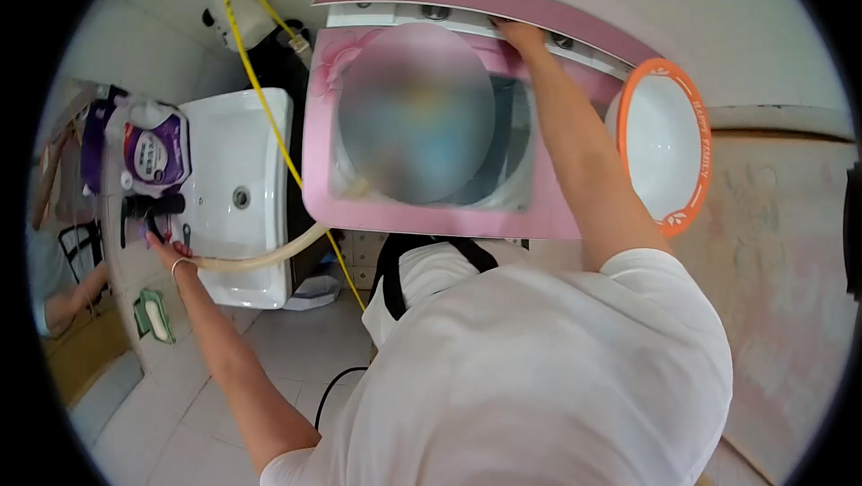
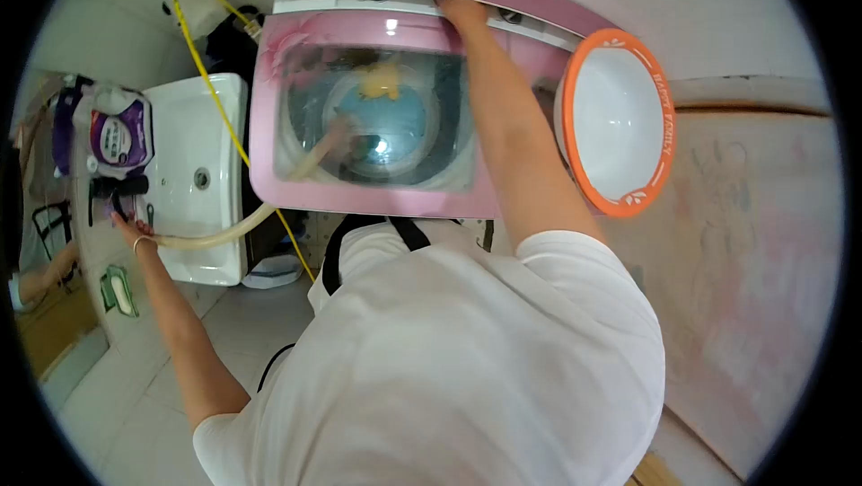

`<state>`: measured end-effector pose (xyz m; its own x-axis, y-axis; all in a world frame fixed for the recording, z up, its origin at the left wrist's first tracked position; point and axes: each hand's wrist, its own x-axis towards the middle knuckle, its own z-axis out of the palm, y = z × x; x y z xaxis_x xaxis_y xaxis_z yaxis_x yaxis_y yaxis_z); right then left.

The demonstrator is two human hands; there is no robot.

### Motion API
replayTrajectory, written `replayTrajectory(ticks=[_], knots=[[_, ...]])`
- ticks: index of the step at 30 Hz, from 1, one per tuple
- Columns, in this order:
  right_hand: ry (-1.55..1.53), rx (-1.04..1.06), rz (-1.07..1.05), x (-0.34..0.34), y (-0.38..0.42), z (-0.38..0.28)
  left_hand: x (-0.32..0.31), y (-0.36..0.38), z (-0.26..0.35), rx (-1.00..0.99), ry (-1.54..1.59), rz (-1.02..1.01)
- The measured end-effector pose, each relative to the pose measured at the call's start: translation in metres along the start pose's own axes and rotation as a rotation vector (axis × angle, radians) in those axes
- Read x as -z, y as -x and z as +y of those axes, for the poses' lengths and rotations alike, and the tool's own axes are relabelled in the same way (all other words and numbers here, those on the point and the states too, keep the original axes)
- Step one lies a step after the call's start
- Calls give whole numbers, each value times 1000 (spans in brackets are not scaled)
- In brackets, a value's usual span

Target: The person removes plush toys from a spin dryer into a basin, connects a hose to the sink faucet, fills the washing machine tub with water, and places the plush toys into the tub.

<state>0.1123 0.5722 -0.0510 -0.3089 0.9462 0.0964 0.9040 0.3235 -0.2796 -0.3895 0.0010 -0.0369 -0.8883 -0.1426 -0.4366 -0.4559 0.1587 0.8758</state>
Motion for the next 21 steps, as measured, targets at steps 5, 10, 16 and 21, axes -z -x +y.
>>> replayTrajectory(ticks=[5,10,16,21], knots=[[-96,-210,-72,13,8,-15,5,-4,-2,-23,6,1],[-115,-292,-114,18,11,-20,2,1,2,-22,-5,-8],[-75,-310,-59,14,11,-19,7,-3,4,42,25,-52],[-23,-266,-9,8,4,-15,6,0,0,-4,20,-7]])
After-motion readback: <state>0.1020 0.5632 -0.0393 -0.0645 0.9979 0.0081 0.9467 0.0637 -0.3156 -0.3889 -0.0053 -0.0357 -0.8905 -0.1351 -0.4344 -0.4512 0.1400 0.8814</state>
